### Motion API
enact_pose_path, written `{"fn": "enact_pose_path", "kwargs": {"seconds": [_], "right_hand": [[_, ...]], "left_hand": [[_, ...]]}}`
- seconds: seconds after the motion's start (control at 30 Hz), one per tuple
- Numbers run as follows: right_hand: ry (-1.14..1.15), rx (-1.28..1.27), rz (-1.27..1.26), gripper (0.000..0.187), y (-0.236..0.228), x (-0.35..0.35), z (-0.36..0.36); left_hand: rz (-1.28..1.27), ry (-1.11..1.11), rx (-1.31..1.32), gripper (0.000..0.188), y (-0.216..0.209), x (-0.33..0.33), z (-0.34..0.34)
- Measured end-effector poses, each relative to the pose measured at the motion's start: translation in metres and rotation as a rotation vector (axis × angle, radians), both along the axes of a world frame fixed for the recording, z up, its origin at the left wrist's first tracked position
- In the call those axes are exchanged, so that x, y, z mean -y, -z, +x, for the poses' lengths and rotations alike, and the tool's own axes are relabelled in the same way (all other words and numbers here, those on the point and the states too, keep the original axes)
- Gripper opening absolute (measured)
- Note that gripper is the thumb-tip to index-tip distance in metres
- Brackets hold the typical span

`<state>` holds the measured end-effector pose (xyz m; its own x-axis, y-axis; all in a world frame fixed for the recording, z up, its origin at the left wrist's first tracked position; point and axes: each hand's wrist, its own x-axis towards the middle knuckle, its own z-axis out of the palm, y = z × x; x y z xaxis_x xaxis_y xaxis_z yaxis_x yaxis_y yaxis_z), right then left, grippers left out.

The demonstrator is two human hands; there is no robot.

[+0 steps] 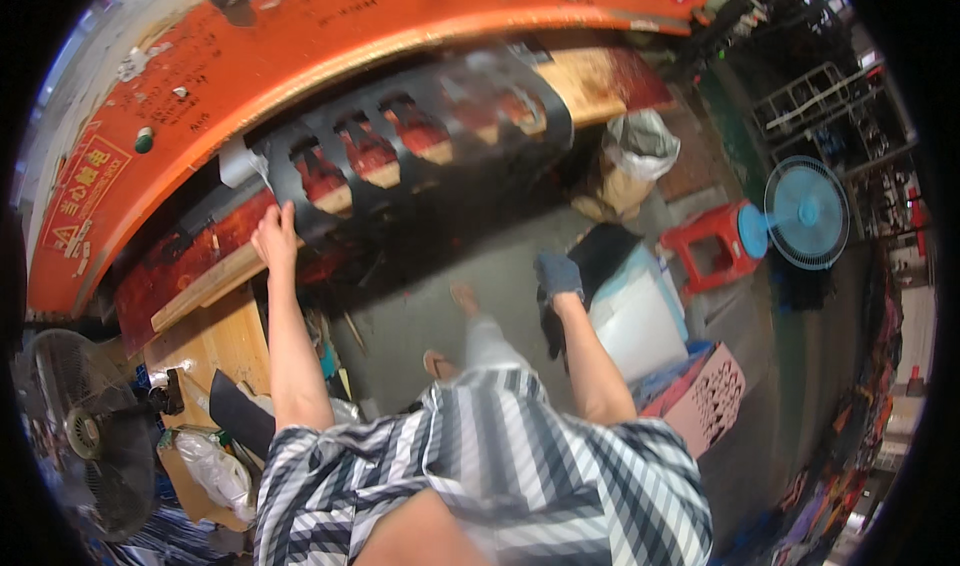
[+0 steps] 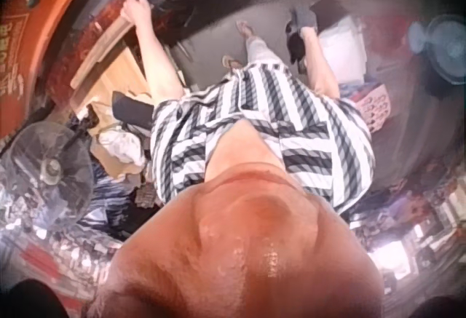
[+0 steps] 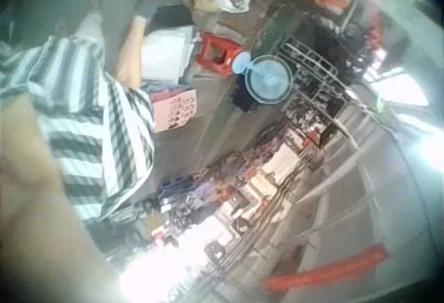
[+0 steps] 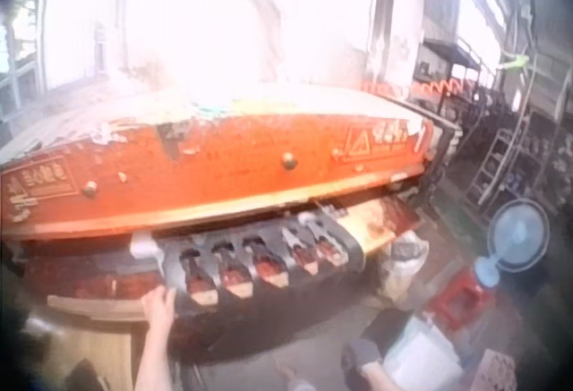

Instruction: The person repeatedly peels adhesive stickers from a black sheet using both hands, then folds the sheet and places it aside. They repeat the process with a second black sheet, peeling off stickers and folding the sheet.

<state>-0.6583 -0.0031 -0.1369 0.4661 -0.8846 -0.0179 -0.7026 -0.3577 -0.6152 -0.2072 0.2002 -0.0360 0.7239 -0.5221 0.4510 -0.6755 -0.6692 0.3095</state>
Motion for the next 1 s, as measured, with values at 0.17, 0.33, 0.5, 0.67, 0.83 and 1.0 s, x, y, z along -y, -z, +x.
{"fn": "enact_pose_path", "kwargs": {"seconds": [0.17,0.33,0.5,0.67,0.83,1.0], "right_hand": [[0.181,0.599,0.409,0.021,-0.078,0.038,0.066],[-0.028,0.591,0.026,0.021,-0.159,0.092,0.157],[-0.242,0.254,-0.221,0.060,-0.234,0.122,0.231],[-0.206,-0.279,-0.270,0.089,-0.245,0.124,0.266],[-0.193,-0.248,-0.219,0.091,-0.226,0.118,0.241],[-0.214,-0.148,-0.206,0.086,-0.224,0.084,0.194]], "left_hand": [[-0.061,0.018,-0.052,0.036,-0.015,-0.032,-0.015],[-0.148,0.022,0.009,0.032,-0.018,-0.061,-0.049],[-0.070,-0.106,-0.043,0.032,-0.015,-0.078,-0.085],[-0.087,-0.271,-0.076,0.033,-0.008,-0.085,-0.121],[-0.131,-0.150,-0.005,0.032,0.002,-0.108,-0.148],[-0.210,-0.099,-0.007,0.043,0.014,-0.131,-0.166]]}}
